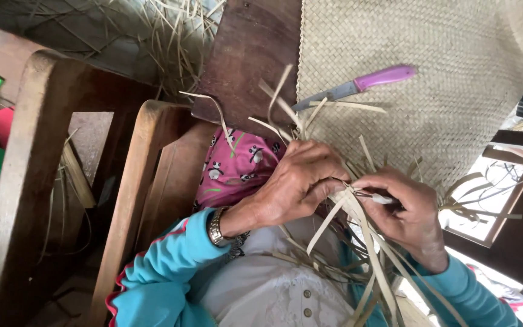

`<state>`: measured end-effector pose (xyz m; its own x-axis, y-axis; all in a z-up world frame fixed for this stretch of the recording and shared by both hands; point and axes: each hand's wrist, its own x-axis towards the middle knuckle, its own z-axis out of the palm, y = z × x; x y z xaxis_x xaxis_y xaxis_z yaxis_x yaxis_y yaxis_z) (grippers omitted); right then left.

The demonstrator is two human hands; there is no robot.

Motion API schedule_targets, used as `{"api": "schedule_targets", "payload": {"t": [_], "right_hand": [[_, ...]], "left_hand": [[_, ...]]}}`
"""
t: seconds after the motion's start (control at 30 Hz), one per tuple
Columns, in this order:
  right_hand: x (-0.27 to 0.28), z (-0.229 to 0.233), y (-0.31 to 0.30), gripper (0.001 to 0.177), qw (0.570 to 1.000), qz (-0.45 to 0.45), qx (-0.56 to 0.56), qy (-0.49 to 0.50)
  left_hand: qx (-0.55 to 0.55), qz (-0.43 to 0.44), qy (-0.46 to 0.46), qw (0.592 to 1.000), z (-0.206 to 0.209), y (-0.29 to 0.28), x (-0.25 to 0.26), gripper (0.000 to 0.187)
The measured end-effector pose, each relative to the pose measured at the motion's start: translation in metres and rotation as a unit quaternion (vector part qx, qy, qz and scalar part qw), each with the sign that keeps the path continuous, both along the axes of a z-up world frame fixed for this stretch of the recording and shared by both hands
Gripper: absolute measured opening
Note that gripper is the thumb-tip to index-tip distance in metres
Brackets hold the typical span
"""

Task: Weaving a mat by interlacing dried plant fibers using a metal tool.

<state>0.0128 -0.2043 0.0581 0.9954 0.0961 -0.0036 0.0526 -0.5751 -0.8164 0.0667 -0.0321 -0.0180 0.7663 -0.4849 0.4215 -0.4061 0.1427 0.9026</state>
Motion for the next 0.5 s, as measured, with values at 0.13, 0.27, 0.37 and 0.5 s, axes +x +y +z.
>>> {"api": "schedule_targets", "payload": {"t": [0.13, 0.27, 0.37, 0.5], "right_hand": [[0.002, -0.007, -0.013, 0.007, 0.997, 0.044, -0.052, -0.022], [0.002, -0.019, -0.026, 0.011, 0.995, 0.072, -0.067, 0.028], [0.005, -0.020, -0.026, 0.017, 0.990, 0.067, -0.050, 0.109], [0.016, -0.001, -0.012, 0.016, 0.985, 0.044, 0.011, 0.166]], "left_hand": [[-0.017, -0.066, 0.039, 0.997, 0.002, -0.002, 0.010, 0.005], [-0.026, -0.149, 0.094, 0.984, -0.003, -0.004, 0.017, 0.008], [-0.017, -0.172, 0.149, 0.974, 0.000, -0.004, 0.019, 0.010], [-0.016, -0.162, 0.157, 0.974, 0.000, -0.005, 0.018, 0.014]]}}
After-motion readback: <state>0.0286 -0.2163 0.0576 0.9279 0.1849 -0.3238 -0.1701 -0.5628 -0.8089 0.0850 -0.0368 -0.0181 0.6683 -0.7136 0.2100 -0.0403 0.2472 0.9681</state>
